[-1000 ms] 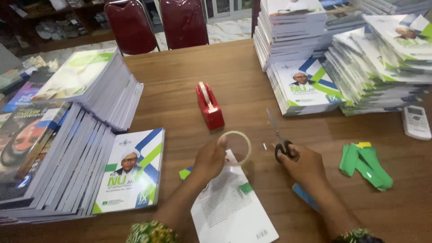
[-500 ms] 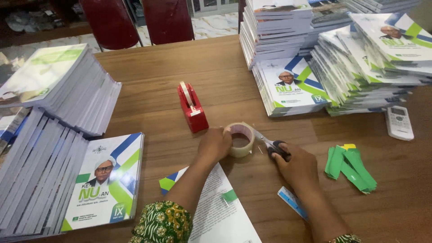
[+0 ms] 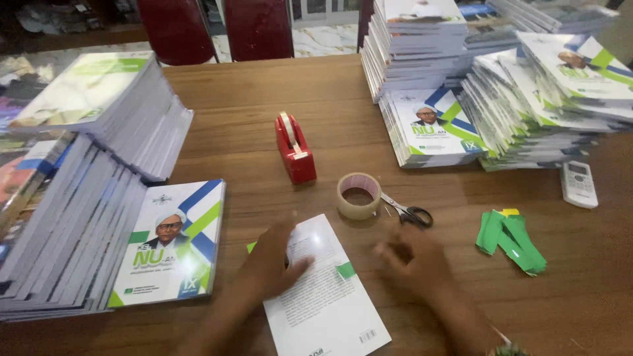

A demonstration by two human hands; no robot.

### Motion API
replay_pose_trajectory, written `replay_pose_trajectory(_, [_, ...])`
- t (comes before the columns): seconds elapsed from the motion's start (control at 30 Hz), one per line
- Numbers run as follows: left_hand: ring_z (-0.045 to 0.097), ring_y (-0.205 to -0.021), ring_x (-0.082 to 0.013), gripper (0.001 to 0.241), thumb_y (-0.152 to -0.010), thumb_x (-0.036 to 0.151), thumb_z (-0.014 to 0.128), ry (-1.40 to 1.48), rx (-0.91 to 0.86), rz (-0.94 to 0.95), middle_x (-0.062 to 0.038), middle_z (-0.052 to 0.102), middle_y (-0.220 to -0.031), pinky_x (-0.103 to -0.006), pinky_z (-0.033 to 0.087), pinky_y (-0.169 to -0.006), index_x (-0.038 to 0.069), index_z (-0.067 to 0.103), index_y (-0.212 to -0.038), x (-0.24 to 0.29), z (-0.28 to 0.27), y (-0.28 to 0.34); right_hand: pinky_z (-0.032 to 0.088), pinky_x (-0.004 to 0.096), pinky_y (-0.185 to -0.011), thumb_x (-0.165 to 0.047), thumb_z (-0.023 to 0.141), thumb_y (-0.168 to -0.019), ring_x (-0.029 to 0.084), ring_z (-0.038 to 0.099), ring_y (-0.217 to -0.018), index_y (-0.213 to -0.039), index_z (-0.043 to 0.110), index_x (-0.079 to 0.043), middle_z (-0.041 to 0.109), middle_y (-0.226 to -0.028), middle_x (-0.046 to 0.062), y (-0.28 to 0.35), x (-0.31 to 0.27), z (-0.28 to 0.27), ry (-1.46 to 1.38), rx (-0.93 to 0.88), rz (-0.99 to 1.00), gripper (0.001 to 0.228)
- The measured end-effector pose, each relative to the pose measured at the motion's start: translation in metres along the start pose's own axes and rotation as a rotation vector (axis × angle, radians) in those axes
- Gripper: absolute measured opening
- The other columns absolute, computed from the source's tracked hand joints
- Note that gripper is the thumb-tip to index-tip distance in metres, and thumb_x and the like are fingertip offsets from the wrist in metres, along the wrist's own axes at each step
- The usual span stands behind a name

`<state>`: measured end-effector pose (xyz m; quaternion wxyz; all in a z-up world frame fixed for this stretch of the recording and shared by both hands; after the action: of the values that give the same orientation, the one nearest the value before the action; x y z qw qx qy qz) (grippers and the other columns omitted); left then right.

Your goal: Measure, cut, and tape green identification strips onto the covers of stacked books.

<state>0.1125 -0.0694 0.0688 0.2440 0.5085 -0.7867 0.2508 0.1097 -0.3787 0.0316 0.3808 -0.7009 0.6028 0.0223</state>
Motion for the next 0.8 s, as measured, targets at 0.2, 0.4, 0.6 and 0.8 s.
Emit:
replay_pose_trajectory(0.2, [0.023, -0.154, -0.0296, 0.078, -0.095, 0.053, 0.062, -0.264, -0.096, -0.018, -0.011, 0.034, -0.164, -0.0554, 0.010, -0.123, 0.010, 0.037, -0.155, -0.032, 0.022, 0.024, -0.006, 0.049, -0.126, -0.067, 0.091, -0.078, 0.022, 0.002, -0.160, -0.164, -0.004, -0.013, 0.006, -0.172, 0.012, 0.048, -0.067, 0.014, 0.041, -0.891, 0.018, 0.139])
replay_pose_trajectory(0.4, [0.026, -0.152, -0.0305, 0.079, -0.095, 0.057, 0.060, -0.289, -0.103, -0.072, -0.012, 0.032, -0.165, -0.0541, 0.014, -0.123, 0.012, 0.037, -0.155, -0.032, 0.023, 0.025, -0.007, 0.060, -0.121, -0.083, 0.064, -0.090, 0.032, -0.018, -0.158, -0.163, -0.003, -0.008, -0.012, -0.173, 0.014, 0.061, -0.095, 0.019, 0.329, -0.928, -0.082, 0.124])
replay_pose_trajectory(0.6, [0.032, -0.148, -0.0323, 0.073, -0.094, 0.054, 0.062, -0.277, -0.019, 0.014, -0.014, 0.040, -0.160, -0.0566, 0.018, -0.120, 0.011, 0.045, -0.150, -0.038, 0.026, 0.024, 0.000, 0.066, -0.118, -0.084, 0.062, -0.089, 0.040, -0.010, -0.156, -0.164, 0.010, -0.017, -0.003, -0.171, 0.017, 0.066, -0.094, 0.024, 0.328, -0.839, -0.158, 0.113])
replay_pose_trajectory(0.8, [0.048, -0.136, -0.0433, 0.031, -0.087, 0.032, 0.074, -0.310, 0.074, 0.252, -0.017, 0.058, -0.139, -0.0800, 0.025, -0.102, 0.016, 0.069, -0.113, -0.016, 0.025, 0.029, 0.004, 0.064, -0.117, -0.086, 0.065, -0.086, 0.040, -0.001, -0.155, -0.163, 0.017, -0.014, 0.005, -0.171, 0.016, 0.068, -0.091, 0.025, 0.319, -0.719, -0.214, 0.115])
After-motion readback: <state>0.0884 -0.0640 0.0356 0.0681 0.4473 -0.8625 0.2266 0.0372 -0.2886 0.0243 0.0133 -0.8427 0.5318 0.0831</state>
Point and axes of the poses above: each hand's wrist, its own y-axis away from the middle knuckle, its own z-axis out of the palm, x = y × z, the point moved 3 cm from there along -y, towards the middle knuckle
